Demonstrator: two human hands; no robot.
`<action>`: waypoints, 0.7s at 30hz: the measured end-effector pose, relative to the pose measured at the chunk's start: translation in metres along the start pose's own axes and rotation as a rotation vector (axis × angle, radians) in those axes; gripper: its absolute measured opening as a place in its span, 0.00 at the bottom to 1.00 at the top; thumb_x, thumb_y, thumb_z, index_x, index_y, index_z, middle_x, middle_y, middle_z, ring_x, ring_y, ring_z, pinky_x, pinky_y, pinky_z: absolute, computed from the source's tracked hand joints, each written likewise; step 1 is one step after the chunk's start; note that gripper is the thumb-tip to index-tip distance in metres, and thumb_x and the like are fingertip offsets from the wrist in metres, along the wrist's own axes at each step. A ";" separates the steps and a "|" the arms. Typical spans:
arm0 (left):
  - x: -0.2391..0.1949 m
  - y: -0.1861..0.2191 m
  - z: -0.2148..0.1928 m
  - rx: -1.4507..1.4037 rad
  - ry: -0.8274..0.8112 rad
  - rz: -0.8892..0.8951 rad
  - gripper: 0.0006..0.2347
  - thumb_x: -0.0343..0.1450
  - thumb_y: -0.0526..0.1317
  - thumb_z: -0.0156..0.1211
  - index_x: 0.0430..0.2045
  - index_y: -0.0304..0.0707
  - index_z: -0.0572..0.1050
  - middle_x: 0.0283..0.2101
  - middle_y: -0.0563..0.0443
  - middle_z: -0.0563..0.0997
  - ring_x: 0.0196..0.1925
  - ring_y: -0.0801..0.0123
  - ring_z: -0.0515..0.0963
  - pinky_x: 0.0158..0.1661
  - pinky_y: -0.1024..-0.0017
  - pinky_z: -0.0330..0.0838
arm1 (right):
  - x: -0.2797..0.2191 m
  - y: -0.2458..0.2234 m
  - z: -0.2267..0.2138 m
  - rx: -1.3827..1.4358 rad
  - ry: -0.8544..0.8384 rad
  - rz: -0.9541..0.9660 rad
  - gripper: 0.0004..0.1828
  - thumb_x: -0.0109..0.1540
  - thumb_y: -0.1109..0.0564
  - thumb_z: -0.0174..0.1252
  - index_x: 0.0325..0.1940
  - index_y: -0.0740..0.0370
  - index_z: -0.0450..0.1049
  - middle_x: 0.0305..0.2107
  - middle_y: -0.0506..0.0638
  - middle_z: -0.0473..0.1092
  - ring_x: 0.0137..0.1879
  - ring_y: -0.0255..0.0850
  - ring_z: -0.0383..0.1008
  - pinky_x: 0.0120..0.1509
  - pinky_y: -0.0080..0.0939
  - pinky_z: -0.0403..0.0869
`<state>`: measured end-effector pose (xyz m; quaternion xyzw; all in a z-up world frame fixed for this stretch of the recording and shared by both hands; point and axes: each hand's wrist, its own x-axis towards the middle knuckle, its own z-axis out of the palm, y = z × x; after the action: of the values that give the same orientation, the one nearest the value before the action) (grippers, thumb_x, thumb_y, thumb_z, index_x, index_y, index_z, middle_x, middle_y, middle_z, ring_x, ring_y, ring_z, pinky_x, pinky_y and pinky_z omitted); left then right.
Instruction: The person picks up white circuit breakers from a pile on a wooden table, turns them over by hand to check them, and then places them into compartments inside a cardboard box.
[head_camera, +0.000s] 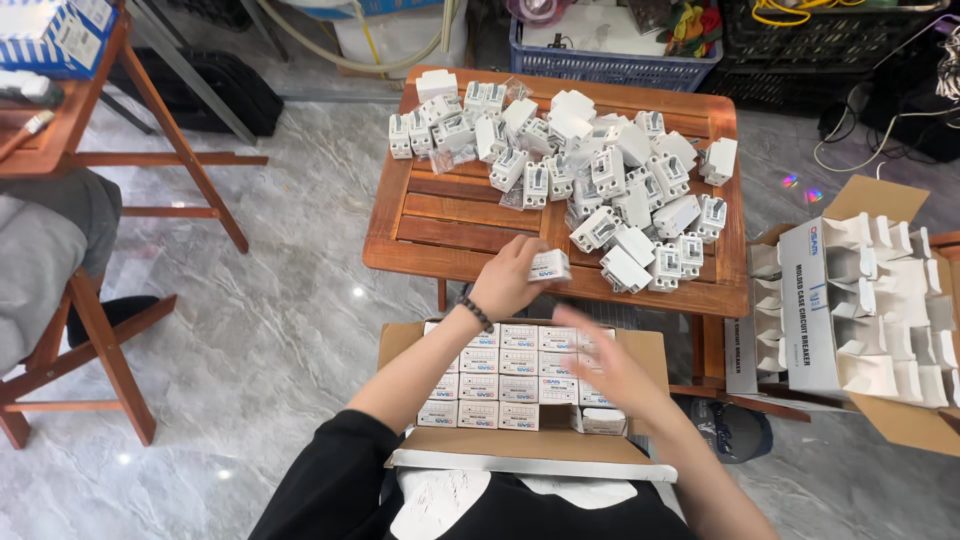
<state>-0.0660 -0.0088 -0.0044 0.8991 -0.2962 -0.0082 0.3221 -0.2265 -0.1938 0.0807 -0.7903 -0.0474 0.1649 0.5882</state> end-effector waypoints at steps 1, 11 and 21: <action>-0.005 0.015 -0.016 0.003 0.001 0.005 0.24 0.68 0.45 0.70 0.55 0.50 0.64 0.48 0.51 0.69 0.56 0.46 0.77 0.46 0.48 0.82 | -0.016 -0.001 -0.004 0.000 0.004 -0.004 0.37 0.64 0.47 0.60 0.77 0.55 0.63 0.74 0.61 0.56 0.80 0.60 0.47 0.76 0.66 0.61; -0.070 0.088 -0.044 -0.754 -0.674 -0.107 0.31 0.67 0.50 0.65 0.68 0.51 0.65 0.59 0.47 0.75 0.49 0.63 0.82 0.39 0.71 0.88 | -0.110 0.002 0.013 0.122 -0.641 -0.107 0.19 0.70 0.47 0.56 0.59 0.57 0.81 0.63 0.59 0.74 0.73 0.50 0.72 0.76 0.50 0.67; -0.104 0.074 0.019 -0.270 -0.772 0.060 0.30 0.68 0.57 0.62 0.64 0.51 0.67 0.55 0.52 0.83 0.39 0.60 0.83 0.44 0.64 0.72 | -0.121 0.012 0.017 0.113 -0.582 -0.114 0.17 0.69 0.48 0.56 0.57 0.56 0.83 0.62 0.59 0.75 0.72 0.50 0.73 0.75 0.49 0.69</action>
<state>-0.1950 -0.0094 0.0053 0.7708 -0.4177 -0.3742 0.3024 -0.3470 -0.2142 0.0898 -0.6719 -0.2492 0.3536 0.6012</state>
